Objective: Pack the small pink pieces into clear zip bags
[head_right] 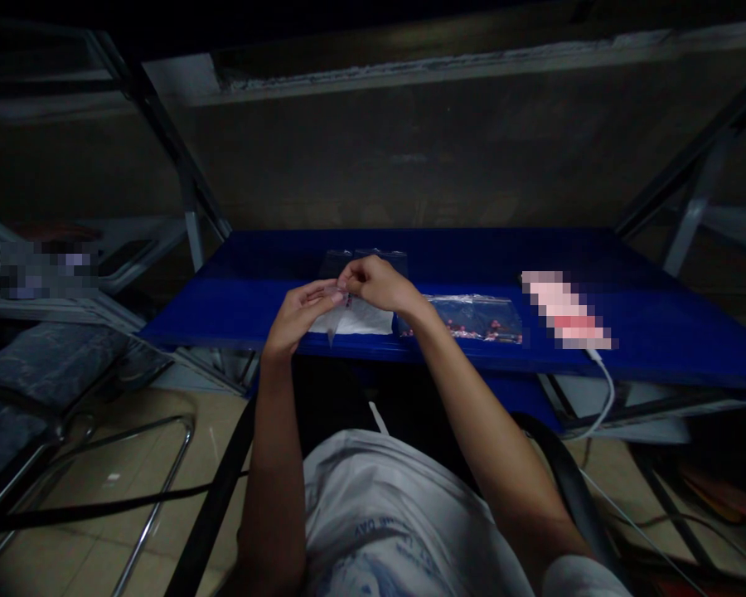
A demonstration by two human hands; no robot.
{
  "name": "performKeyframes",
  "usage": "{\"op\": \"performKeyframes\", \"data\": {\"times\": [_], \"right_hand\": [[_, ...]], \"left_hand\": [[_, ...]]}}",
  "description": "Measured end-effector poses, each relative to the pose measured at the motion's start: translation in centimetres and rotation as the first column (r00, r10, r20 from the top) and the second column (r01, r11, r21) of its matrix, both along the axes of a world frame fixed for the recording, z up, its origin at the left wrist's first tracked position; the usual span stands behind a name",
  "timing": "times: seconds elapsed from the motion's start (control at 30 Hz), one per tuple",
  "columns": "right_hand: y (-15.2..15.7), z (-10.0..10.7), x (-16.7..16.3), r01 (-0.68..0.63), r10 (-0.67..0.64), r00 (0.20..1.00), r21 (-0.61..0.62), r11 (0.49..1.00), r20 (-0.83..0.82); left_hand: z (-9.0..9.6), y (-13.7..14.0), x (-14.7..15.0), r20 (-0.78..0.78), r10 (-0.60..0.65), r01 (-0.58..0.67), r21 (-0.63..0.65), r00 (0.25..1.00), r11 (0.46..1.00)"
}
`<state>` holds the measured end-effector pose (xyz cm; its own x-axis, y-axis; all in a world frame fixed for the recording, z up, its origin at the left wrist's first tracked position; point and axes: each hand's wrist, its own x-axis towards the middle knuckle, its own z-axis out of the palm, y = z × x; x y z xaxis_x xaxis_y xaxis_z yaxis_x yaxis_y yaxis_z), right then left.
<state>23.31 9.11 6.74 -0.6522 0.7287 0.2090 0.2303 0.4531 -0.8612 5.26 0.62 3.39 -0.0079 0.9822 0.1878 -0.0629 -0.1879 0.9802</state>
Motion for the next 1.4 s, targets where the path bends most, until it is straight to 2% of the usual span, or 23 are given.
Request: {"op": "performKeyframes", "data": {"times": [0.1, 0.23, 0.33, 0.47, 0.63, 0.77, 0.9, 1.13, 1.27, 1.4], "right_hand": [[-0.2, 0.6, 0.1, -0.027, 0.027, 0.999, -0.008, 1.0, -0.03], [0.4, 0.1, 0.7, 0.115, -0.115, 0.99, -0.005, 0.993, -0.077], [1.3, -1.3, 0.7, 0.226, -0.231, 0.971, 0.081, 0.971, 0.063], [1.6, -3.3, -0.1, 0.242, -0.317, 0.897, 0.255, 0.936, 0.309], [1.3, -4.6, -0.7, 0.254, -0.396, 0.822, 0.36, 0.898, 0.41], [1.2, -4.8, -0.6, 0.23, -0.387, 0.814, 0.37, 0.9, 0.433], [0.9, -4.2, -0.4, 0.222, -0.362, 0.84, 0.353, 0.909, 0.403], [-0.2, -1.3, 0.2, 0.352, -0.4, 0.906, 0.277, 0.894, 0.14], [-1.5, 0.2, 0.0, 0.232, -0.268, 0.958, 0.283, 0.931, 0.099], [-2.0, 0.9, -0.2, 0.094, -0.12, 0.987, 0.231, 0.968, 0.103]], "left_hand": [[0.1, -0.1, -0.1, 0.015, 0.0, 0.0, 0.009, 1.0, 1.0], [0.1, -0.2, -0.3, -0.007, 0.016, -0.016, -0.002, 1.0, 1.0], [0.1, -0.2, -0.4, -0.028, 0.027, -0.027, -0.009, 0.999, 1.0], [0.1, -0.3, -0.4, -0.029, 0.025, -0.026, -0.016, 0.999, 1.0], [0.1, -0.3, -0.6, -0.03, 0.028, -0.029, -0.018, 0.999, 0.999], [-0.1, -0.2, -0.7, -0.026, 0.034, -0.035, -0.015, 0.999, 0.999], [-0.2, -0.2, -0.8, -0.025, 0.035, -0.035, -0.015, 0.999, 0.999], [0.0, -0.2, -0.5, -0.057, -0.016, 0.014, -0.026, 0.998, 1.0], [0.1, -0.3, -0.2, -0.067, -0.014, 0.012, -0.026, 0.998, 1.0], [0.2, -0.4, -0.1, -0.046, -0.015, 0.015, -0.019, 0.999, 1.0]]}}
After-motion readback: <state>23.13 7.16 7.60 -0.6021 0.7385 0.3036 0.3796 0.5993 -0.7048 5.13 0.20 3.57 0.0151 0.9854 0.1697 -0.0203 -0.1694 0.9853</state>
